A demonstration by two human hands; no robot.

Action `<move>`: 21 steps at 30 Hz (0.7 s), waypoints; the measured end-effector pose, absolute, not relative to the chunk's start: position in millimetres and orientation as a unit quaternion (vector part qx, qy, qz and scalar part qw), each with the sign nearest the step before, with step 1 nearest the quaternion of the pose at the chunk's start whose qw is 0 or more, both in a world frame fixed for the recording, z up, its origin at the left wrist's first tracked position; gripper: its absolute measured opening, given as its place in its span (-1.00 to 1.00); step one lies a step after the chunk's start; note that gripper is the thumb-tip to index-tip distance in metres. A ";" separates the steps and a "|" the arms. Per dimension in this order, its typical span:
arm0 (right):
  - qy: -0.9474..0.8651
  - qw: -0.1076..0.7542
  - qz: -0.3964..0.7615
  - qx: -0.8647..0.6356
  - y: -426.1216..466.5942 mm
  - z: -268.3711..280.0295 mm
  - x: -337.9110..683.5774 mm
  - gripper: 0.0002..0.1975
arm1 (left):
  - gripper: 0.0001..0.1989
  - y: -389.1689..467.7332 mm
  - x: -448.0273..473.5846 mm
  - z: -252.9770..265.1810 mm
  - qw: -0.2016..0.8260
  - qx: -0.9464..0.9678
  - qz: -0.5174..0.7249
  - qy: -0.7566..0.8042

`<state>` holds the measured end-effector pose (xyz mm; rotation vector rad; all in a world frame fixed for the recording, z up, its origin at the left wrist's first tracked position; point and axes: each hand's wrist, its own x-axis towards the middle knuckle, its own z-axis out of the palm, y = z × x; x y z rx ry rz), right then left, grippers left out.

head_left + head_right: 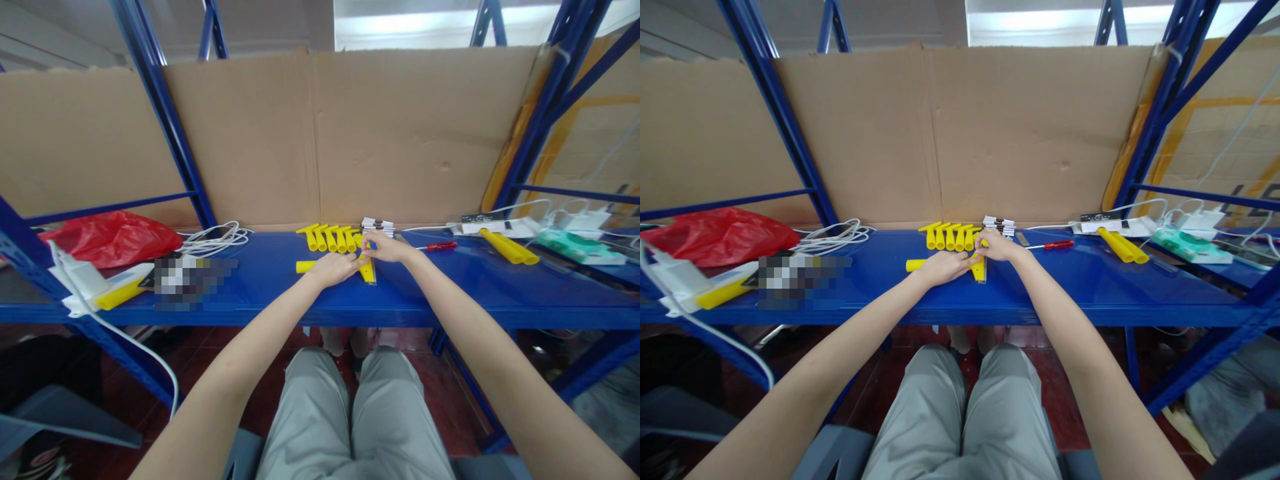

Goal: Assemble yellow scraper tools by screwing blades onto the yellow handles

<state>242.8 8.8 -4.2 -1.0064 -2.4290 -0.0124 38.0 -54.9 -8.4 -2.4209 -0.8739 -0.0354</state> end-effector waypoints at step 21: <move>-0.643 0.305 0.606 -0.356 -8.4 -11.0 241.0 -0.83 | -0.56 -48.7 30.2 -9.5 0.249 -0.890 -0.094 -0.371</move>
